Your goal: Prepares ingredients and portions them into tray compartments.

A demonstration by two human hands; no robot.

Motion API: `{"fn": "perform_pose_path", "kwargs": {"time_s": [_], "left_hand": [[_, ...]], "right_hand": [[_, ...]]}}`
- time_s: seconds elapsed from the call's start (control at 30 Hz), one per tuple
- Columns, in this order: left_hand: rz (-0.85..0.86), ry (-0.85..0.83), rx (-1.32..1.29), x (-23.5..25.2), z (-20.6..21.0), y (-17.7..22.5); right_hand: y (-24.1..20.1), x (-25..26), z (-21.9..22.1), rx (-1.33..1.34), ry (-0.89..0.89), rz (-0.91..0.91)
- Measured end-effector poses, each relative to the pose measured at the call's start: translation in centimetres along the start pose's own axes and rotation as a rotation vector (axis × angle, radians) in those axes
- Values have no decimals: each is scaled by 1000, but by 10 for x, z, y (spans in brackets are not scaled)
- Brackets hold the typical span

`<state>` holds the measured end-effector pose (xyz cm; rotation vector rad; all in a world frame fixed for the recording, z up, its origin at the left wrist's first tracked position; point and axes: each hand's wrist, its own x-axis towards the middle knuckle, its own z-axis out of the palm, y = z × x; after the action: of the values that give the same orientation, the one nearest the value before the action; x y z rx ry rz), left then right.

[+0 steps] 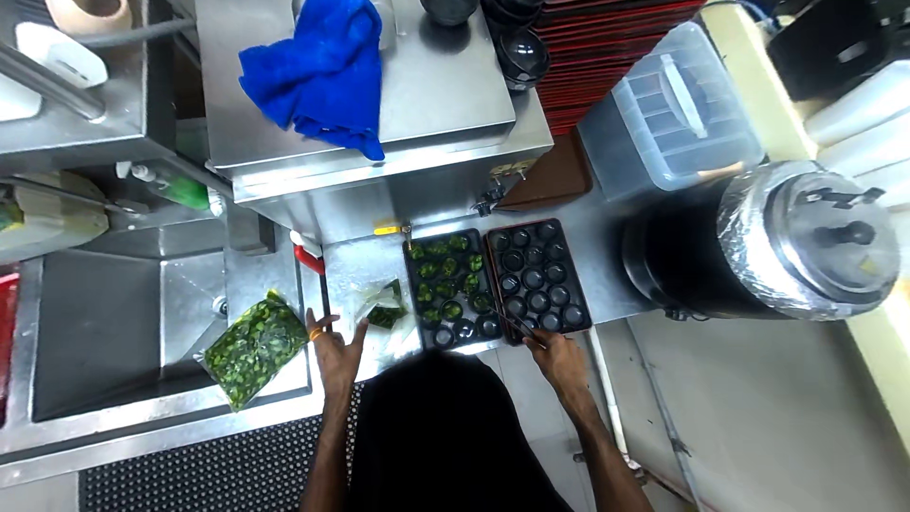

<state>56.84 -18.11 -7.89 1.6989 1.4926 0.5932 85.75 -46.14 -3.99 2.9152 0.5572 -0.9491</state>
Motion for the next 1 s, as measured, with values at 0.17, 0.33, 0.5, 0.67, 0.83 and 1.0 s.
{"fn": "perform_pose_path", "kwargs": {"time_s": [0.17,0.33,0.5,0.67,0.83,1.0], "left_hand": [[10,58,-46,5,-20,-6],[24,2,40,-2,-24,-7],[-51,-71,163,-12,-14,-8],[-30,-156,157,-15,3,-2],[-57,-193,121,-10,2,0],[-97,-222,79,-8,2,2]], "right_hand": [[4,-6,-8,-51,-13,30],[1,-3,-2,-68,-28,24],[-31,-25,-23,98,25,-234],[-116,-52,-14,17,-176,-513],[-196,-33,43,-179,-165,-622],[-229,-27,62,-310,-178,-685]]}}
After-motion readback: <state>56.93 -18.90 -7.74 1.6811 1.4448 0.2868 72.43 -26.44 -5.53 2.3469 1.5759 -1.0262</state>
